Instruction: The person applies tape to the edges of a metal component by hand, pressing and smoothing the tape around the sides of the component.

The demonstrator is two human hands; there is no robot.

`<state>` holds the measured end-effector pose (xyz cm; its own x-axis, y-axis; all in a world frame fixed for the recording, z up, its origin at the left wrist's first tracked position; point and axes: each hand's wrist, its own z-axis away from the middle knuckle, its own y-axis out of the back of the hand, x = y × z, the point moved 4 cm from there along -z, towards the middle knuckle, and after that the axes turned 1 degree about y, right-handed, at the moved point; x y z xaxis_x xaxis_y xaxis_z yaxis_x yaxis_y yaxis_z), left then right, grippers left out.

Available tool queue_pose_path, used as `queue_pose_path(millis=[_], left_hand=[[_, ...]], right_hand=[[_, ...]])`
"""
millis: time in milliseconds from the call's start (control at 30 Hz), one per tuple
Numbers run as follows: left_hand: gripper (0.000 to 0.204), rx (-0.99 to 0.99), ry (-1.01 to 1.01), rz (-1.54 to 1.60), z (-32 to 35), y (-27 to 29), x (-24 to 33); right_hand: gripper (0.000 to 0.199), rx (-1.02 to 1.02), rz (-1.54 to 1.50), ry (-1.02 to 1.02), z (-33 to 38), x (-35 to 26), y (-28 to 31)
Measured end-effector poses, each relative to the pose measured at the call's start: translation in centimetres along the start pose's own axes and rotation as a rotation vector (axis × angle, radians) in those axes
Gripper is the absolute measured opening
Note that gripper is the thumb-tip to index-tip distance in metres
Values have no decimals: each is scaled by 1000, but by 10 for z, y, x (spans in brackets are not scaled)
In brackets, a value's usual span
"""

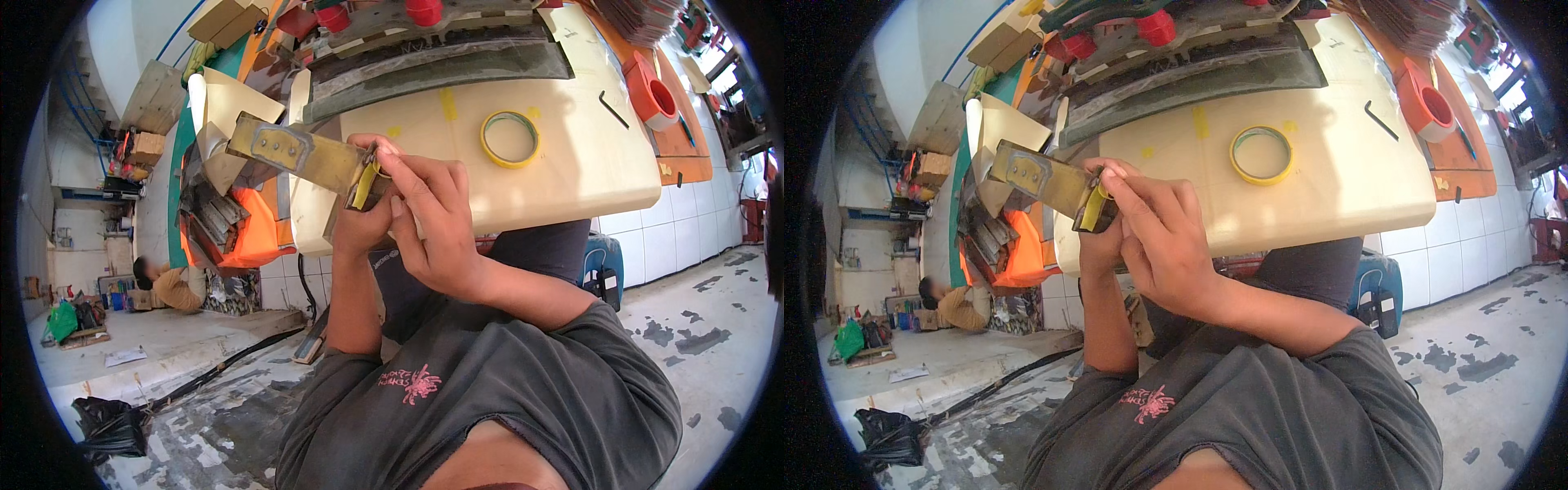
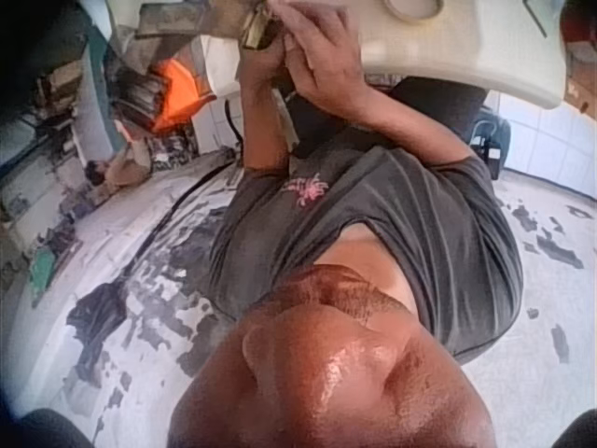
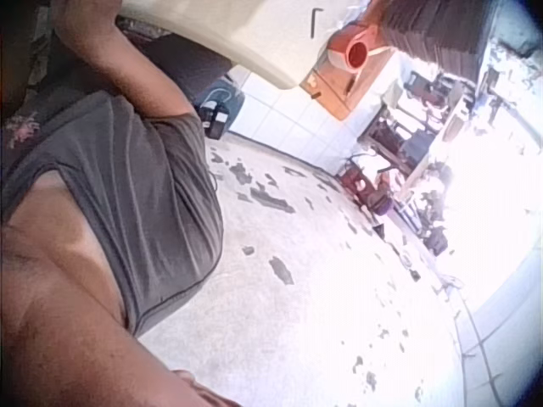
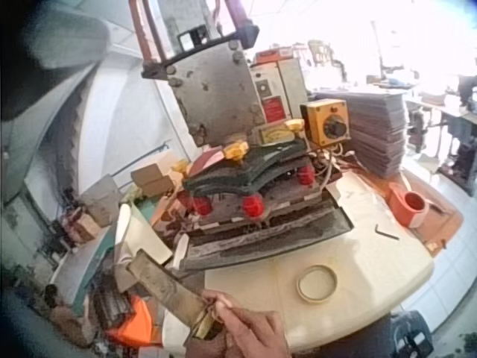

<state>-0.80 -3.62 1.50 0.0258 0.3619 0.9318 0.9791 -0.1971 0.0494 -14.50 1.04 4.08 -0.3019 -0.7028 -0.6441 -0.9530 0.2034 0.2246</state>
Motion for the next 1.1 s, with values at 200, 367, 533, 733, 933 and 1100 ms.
queue_pose_path(millis=[200, 367, 533, 733, 933, 1100], left_hand=[[33, 39, -8, -32, -2, -4, 1], [31, 12, 28, 87, -1, -2, -3], [28, -12, 47, 197, -1, -9, 2], [30, 8, 18, 161, -3, -12, 7], [36, -22, -45, 41, -4, -8, 4], [38, -2, 34, 223, -2, -9, 2]], right_hand=[[60, -12, -23, -16, -4, -1, 5], [52, -38, -60, -94, 2, -3, 1], [49, -60, -79, -105, 4, -7, 3], [62, -74, 20, -20, 6, -11, 1], [65, -75, 50, 22, 8, -9, 1], [69, -31, 13, -5, 9, -7, 0]])
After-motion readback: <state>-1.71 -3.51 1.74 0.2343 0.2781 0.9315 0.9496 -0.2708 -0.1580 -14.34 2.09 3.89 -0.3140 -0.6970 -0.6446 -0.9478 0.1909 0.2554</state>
